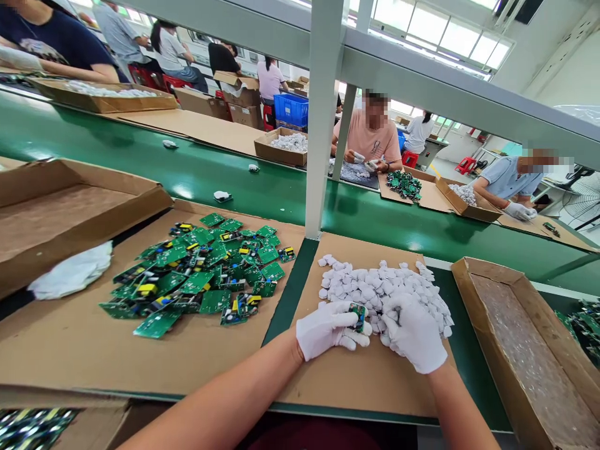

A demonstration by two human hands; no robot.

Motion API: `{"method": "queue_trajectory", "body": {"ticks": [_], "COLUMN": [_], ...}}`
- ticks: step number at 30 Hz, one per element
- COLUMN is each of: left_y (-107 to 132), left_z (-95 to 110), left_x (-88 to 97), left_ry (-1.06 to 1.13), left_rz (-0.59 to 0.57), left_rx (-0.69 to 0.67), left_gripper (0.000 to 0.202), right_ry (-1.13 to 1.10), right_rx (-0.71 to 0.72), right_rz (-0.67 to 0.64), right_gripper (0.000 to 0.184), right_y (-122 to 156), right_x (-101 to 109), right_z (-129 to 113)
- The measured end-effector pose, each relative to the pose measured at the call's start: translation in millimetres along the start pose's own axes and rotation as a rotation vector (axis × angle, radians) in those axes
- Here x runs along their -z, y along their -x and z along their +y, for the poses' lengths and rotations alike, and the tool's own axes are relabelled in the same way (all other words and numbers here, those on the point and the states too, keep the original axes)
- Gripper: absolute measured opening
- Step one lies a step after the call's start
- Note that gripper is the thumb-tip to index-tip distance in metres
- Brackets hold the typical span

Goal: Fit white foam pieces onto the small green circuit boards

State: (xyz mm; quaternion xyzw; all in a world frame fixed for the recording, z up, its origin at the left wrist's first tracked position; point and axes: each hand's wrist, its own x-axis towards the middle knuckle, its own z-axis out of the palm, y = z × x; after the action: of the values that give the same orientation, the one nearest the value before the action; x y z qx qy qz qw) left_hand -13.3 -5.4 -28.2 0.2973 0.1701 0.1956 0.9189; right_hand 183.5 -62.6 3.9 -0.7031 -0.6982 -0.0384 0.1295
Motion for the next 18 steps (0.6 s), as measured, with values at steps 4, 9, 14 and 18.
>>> {"method": "queue_trajectory", "body": {"ticks": [4,9,14,18], "left_y": [-0.4,-0.9,-1.5,-2.7], "left_z": [-0.3,0.8,6.8,10.2], "left_x": [0.8,3.7,5.6,8.9], "left_ry": [0.007,0.029,0.068,0.116], "left_rz": [0.007,-0.004,0.019,0.095], "left_rx": [-0.004,-0.012,-0.147,-0.267], "left_gripper": [0.025,0.024,0.021,0.022], "right_ry": [-0.241,-0.51,-0.292,-0.081], "right_rx": [-0.067,-0.062,0.213,0.408], "right_rz": [0.093,0.07,-0.184,-0.264], "right_gripper": [0.034,0.016,0.017,0.052], "right_y": [2.5,5.5,30.4,61.8], "right_x": [3.9,24.1,1.2,-30.6], "right_z": [8.4,4.0,-27.4,-52.5]}}
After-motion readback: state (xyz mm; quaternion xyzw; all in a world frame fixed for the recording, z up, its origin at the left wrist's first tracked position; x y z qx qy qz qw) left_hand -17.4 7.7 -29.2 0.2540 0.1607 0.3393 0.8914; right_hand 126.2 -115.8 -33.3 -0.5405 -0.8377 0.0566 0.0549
